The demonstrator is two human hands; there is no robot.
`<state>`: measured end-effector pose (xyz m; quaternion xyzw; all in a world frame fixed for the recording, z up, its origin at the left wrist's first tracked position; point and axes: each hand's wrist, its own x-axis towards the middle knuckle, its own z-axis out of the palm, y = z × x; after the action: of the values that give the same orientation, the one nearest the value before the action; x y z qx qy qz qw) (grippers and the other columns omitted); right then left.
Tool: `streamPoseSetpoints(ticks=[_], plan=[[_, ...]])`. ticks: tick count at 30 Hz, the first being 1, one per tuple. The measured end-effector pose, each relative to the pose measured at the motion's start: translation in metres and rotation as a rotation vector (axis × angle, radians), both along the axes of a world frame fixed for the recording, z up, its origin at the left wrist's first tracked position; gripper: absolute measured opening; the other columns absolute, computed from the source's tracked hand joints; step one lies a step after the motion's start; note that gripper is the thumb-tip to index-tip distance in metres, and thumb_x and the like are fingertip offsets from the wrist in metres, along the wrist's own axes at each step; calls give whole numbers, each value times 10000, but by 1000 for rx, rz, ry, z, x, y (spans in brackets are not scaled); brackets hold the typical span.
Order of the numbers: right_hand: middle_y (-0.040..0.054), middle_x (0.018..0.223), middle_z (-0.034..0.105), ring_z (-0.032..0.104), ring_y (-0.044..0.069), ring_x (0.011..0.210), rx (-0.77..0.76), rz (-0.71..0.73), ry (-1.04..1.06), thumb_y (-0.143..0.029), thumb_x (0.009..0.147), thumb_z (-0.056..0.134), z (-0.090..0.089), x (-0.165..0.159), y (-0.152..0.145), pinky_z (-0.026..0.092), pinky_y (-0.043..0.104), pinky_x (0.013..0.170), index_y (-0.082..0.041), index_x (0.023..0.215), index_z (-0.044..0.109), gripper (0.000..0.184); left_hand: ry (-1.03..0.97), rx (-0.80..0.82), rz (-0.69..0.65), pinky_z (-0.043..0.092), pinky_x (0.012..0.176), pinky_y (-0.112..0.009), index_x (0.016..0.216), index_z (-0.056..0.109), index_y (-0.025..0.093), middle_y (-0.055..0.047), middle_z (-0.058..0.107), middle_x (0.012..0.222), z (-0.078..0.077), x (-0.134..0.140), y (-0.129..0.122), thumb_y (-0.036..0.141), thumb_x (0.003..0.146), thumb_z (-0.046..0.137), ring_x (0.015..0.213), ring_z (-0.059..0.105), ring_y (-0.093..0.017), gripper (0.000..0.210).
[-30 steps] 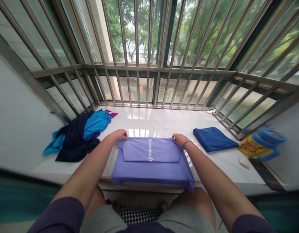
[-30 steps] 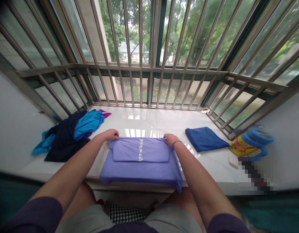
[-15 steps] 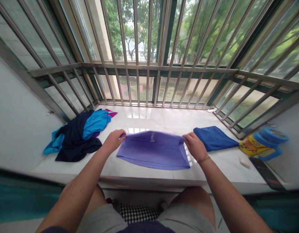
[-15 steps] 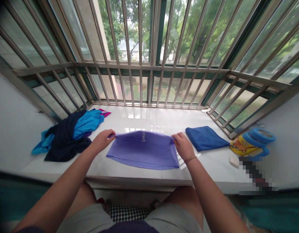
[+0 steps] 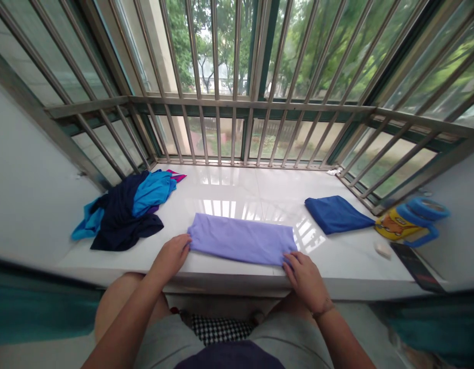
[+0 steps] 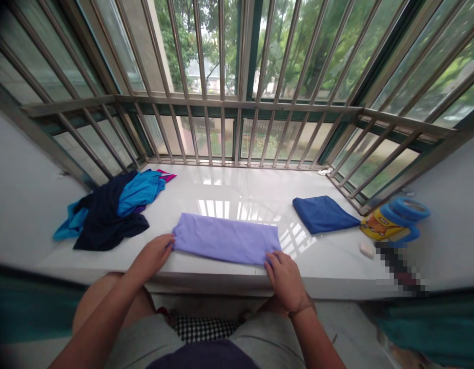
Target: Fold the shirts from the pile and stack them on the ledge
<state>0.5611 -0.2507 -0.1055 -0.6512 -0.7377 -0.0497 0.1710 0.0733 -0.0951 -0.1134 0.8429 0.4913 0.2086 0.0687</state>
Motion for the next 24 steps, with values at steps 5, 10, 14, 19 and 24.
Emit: streamPoseSetpoints(ticks=[5,10,14,19,24], plan=[[158,1607,557,527,360,1460,-99,-51,-58,-427,1102,455,-5,-40,29,419,577,1213,-195,1538,603,516,72,50,93,486,1216,-505,1357,682,119,-207,683,1461,-2,44,13,309,1056,434,1375,639,-328,434],[99,1724,402,390,363,1581,-227,-143,-99,-438,1094,424,-19,-43,37,293,661,1265,-270,1660,468,592,199,-20,198,451,1234,-529,1449,610,8,-295,590,1545,-29,57,6,366,1025,500,1490,532,-400,566],[79,1733,389,361,352,1599,-257,-192,-116,-421,1098,393,-21,-15,28,280,665,1267,-285,1669,450,590,197,-11,313,506,1147,-609,1426,624,5,-316,586,1538,-41,30,-8,359,1071,367,1462,555,-428,563],[108,1686,473,411,339,1564,-266,-340,-122,-380,1104,363,-11,28,16,346,609,1246,-242,1561,582,525,100,18,305,519,1168,-547,1304,717,64,-258,697,1425,-43,11,-13,318,1056,360,1364,655,-365,504],[252,1467,612,646,359,1304,-280,-670,-40,-486,1090,414,7,46,11,535,468,1052,-98,1411,636,550,-117,42,96,530,1187,-500,1320,726,151,-167,737,1398,-37,45,-11,354,1060,421,1317,690,-301,449]])
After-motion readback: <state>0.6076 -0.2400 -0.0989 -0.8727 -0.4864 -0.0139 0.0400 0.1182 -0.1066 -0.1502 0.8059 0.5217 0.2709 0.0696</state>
